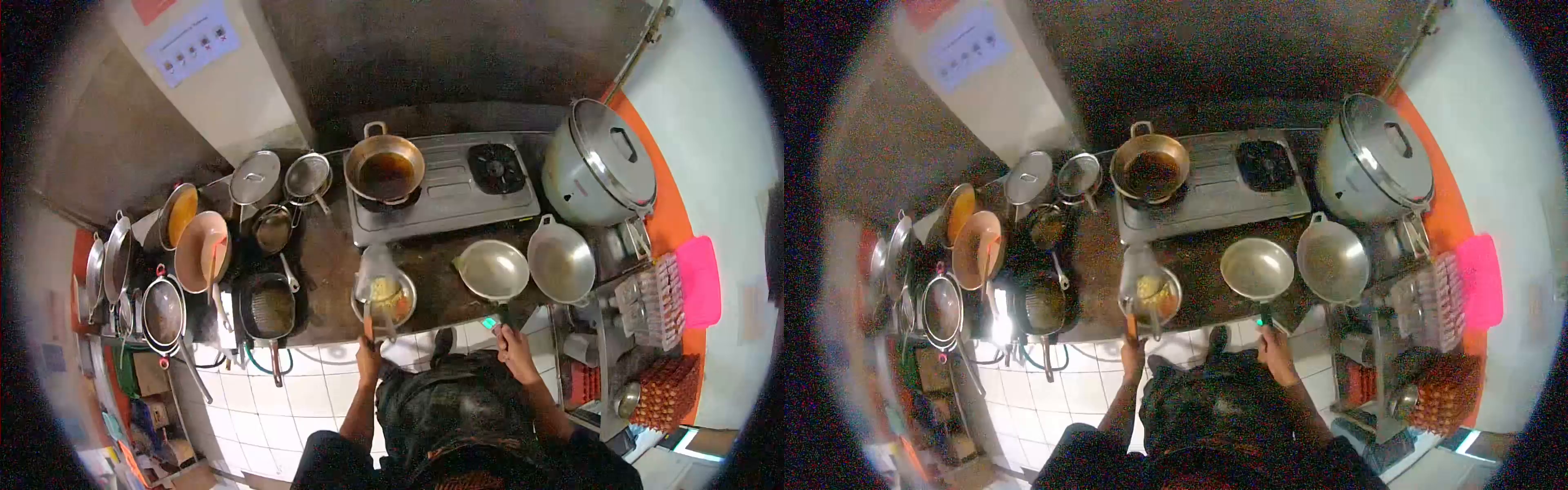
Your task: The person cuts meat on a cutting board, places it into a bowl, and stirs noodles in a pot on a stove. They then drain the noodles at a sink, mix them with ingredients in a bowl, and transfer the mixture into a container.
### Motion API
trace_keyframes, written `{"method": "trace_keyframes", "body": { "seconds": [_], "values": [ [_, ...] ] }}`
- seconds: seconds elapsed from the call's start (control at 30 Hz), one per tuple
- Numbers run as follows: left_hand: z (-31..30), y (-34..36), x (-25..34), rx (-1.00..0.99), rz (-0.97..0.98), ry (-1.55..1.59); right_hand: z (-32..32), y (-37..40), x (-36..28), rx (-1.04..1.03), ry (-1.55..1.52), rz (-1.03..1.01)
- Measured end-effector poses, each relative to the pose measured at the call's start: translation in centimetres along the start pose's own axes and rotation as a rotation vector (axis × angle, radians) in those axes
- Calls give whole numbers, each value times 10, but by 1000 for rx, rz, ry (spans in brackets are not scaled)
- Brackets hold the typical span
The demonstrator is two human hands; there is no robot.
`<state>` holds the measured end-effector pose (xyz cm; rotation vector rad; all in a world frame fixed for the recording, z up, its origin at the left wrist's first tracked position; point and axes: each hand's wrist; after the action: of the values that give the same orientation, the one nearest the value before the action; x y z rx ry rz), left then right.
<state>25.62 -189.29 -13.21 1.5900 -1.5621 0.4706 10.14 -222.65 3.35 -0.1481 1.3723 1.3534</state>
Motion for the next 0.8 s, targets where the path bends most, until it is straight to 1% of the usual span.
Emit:
{"method": "trace_keyframes", "body": {
  "seconds": [0.03,0.07,0.13,0.17,0.23,0.27,0.3,0.33,0.37,0.43,0.47,0.5,0.57,0.6,0.63,0.7,0.73,0.77,0.8],
  "values": [
    [5,5,-4,-13,-58,-50,1,-12,-15,33,54,-22],
    [8,14,-2,-19,-62,-51,1,-22,-30,66,109,-38],
    [12,23,9,84,-26,29,-7,-56,-56,140,199,-52],
    [12,28,21,114,-53,17,-16,-85,-64,184,230,-44],
    [25,35,17,215,2,-20,-28,-134,-88,127,289,-193],
    [27,35,22,229,4,-19,-29,-164,-102,163,291,-216],
    [26,38,30,215,-38,32,-31,-196,-114,199,293,-235],
    [26,41,39,201,-82,84,-33,-228,-127,157,302,-282],
    [25,48,50,211,-84,84,-38,-259,-138,119,310,-327],
    [23,50,75,114,-200,489,-44,-321,-154,86,254,-337],
    [28,50,73,188,-38,304,-43,-340,-162,60,196,-331],
    [34,49,70,202,-45,296,-44,-355,-167,45,193,-322],
    [24,62,117,18,-215,680,-47,-369,-163,80,141,-268],
    [26,62,127,-15,-163,560,-47,-373,-162,145,124,-164],
    [39,59,121,-29,-153,536,-44,-374,-160,138,119,-155],
    [42,54,164,-207,-272,637,-44,-368,-152,278,217,-173],
    [57,49,174,-198,-258,658,-64,-381,-138,238,227,-137],
    [67,43,193,-190,-247,682,-68,-375,-131,238,235,-133],
    [71,36,209,-316,-310,773,-71,-367,-122,271,148,-163]
  ]
}}
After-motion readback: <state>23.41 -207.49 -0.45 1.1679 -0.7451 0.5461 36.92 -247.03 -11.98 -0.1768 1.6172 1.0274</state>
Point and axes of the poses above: each hand's wrist, its own y-axis away from the middle knuckle, its own z-axis out of the palm, x = y × z, and after that the axes turned 5 degrees about -x, right-handed
